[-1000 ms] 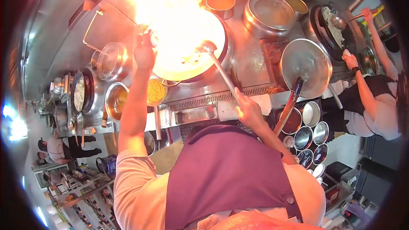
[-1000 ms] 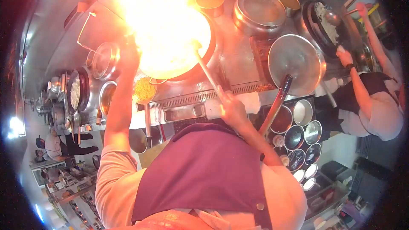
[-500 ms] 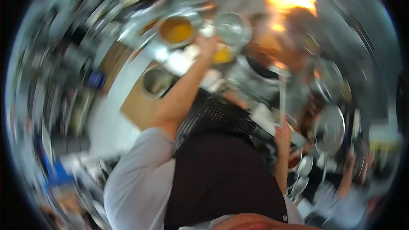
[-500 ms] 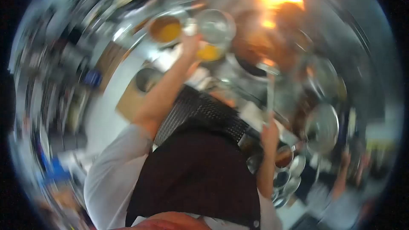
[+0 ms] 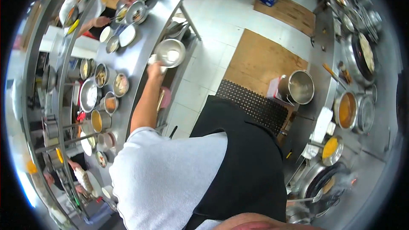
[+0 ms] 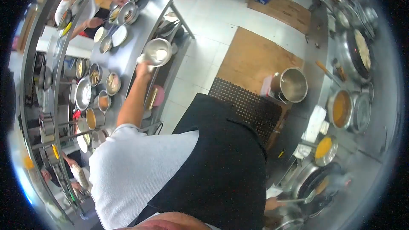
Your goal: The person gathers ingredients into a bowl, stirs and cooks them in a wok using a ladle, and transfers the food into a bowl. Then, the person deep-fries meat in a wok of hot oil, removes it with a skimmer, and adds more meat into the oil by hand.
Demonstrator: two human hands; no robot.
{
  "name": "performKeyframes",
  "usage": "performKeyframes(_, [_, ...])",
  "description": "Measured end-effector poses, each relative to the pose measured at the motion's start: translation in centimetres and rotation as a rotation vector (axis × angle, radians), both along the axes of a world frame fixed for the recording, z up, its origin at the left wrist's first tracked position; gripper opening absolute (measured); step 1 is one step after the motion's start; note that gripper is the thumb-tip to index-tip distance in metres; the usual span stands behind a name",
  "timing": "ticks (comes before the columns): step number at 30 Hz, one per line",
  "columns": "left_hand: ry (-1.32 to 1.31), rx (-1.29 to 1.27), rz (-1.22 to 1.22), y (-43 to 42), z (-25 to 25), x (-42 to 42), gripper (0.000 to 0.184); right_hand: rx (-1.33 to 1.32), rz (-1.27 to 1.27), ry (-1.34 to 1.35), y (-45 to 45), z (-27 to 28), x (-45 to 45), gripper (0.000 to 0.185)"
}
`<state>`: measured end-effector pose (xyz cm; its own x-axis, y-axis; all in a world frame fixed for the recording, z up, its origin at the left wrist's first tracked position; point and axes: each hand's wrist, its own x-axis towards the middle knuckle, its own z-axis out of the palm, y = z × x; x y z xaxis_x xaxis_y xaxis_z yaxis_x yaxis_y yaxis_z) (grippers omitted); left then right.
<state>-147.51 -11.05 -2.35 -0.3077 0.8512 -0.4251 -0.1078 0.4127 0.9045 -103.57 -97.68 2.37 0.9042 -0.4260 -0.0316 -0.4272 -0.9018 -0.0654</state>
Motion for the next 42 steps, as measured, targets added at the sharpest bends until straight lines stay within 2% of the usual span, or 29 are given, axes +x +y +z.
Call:
performKeyframes(1, [-0.079,-0.039,0.205,0.0,0.7,-3.1,0.042,-0.035,0.046,0.014,0.2,-0.2,0.2,0.074])
performKeyframes(2, [-0.113,-0.137,0.263,1.0,-0.3,-7.0,0.039,-0.059,0.08,0.03,0.6,0.0,0.5,0.074])
performKeyframes(6, [-0.374,0.067,0.682,5.0,-4.2,-13.5,0.033,-0.15,0.288,0.068,0.7,1.3,1.0,0.073])
performKeyframes(9, [-0.108,0.095,0.58,1.9,-0.9,-8.8,0.034,-0.184,0.473,0.085,-0.6,3.1,1.9,0.072])
performKeyframes(10, [-0.049,0.065,0.496,1.1,-0.9,-6.8,0.033,-0.023,0.171,0.151,2.2,6.3,1.4,0.067])
performKeyframes(11, [0.237,-0.09,0.353,0.9,-0.6,-4.4,0.034,-0.047,0.218,0.008,1.7,6.7,1.4,0.063])
performKeyframes(12, [0.108,-0.156,0.37,-0.5,-1.3,-0.2,0.031,0.115,0.158,0.119,0.2,8.6,2.4,0.064])
performKeyframes(13, [0.183,-0.187,0.281,-1.0,-2.6,3.6,0.028,0.08,0.182,0.081,-2.9,7.8,3.6,0.061])
performKeyframes(14, [0.114,-0.146,0.177,-2.5,-3.5,8.4,0.025,0.15,0.032,0.207,-1.6,11.1,4.8,0.059])
performKeyframes(15, [0.0,0.01,-0.087,-3.1,-7.6,12.2,0.03,0.166,0.071,0.122,-1.9,12.3,6.1,0.06])
performKeyframes(16, [0.035,-0.112,-0.232,-6.5,-7.2,17.3,0.035,0.101,0.091,0.175,-4.3,13.1,7.4,0.057])
performKeyframes(17, [-0.162,-0.091,-0.523,-7.4,-10.5,21.4,0.045,0.265,0.06,0.029,-6.2,13.2,8.2,0.053])
performKeyframes(18, [-0.199,-0.147,-0.679,-10.1,-11.0,27.9,0.045,0.382,-0.063,0.004,-7.8,14.1,10.0,0.048])
performKeyframes(19, [-0.323,-0.196,-0.887,-13.6,-10.5,33.6,0.045,0.661,-0.147,-0.01,-9.7,14.4,11.1,0.046])
performKeyframes(20, [-0.394,-0.163,-1.08,-19.3,-6.9,39.9,0.046,0.898,-0.216,-0.219,-12.1,11.3,12.7,0.047])
performKeyframes(21, [-0.382,-0.074,-1.298,-24.4,-4.0,44.8,0.049,0.829,-0.362,-0.393,-10.0,11.4,12.9,0.052])
performKeyframes(22, [-0.259,-0.122,-1.481,-31.2,3.2,48.8,0.046,0.77,-0.332,-0.431,-11.5,8.8,14.2,0.062])
performKeyframes(23, [-0.387,-0.168,-1.67,-36.8,4.7,53.5,0.043,0.46,-0.209,-0.612,-17.9,-1.9,19.1,0.068])
performKeyframes(24, [-0.383,-0.297,-1.771,-41.2,5.3,56.4,0.039,0.639,-0.329,-0.395,-13.2,4.4,17.4,0.071])
performKeyframes(25, [-0.382,-0.285,-1.96,-45.5,6.1,59.2,0.037,0.597,-0.278,-0.381,-13.5,2.8,17.5,0.071])
performKeyframes(27, [-0.305,-0.361,-2.098,-55.3,8.3,63.4,0.036,0.943,-0.28,-0.301,-10.3,7.6,14.0,0.071])
performKeyframes(28, [-0.329,-0.484,-2.161,-59.7,10.1,64.6,0.035,0.944,-0.289,-0.304,-10.5,8.1,13.4,0.071])
performKeyframes(30, [-0.386,-0.642,-2.186,-67.0,10.3,67.2,0.044,1.198,-0.24,-0.262,-11.7,8.5,12.7,0.071])
performKeyframes(33, [-0.358,-0.682,-2.19,-74.6,10.6,70.7,0.048,1.106,-0.257,-0.355,-14.3,9.0,14.7,0.073])
performKeyframes(36, [-0.172,-0.612,-2.085,-79.4,10.3,75.0,0.053,1.055,-0.34,-0.482,-14.0,7.1,14.6,0.073])
performKeyframes(38, [0.085,-0.436,-2.294,-81.6,9.2,77.4,0.037,1.24,-0.417,-0.445,-11.6,7.6,12.8,0.071])
performKeyframes(39, [-0.016,-0.501,-2.122,-82.8,7.5,78.0,0.024,1.333,-0.357,-0.388,-11.3,7.9,12.1,0.07])
performKeyframes(41, [-0.126,-0.466,-2.094,-83.1,4.4,77.8,0.022,1.421,-0.321,-0.331,-11.4,6.9,11.8,0.07])
performKeyframes(42, [-0.248,-0.423,-2.049,-83.0,5.1,77.1,0.021,1.216,-0.3,-0.343,-11.7,5.8,12.2,0.069])
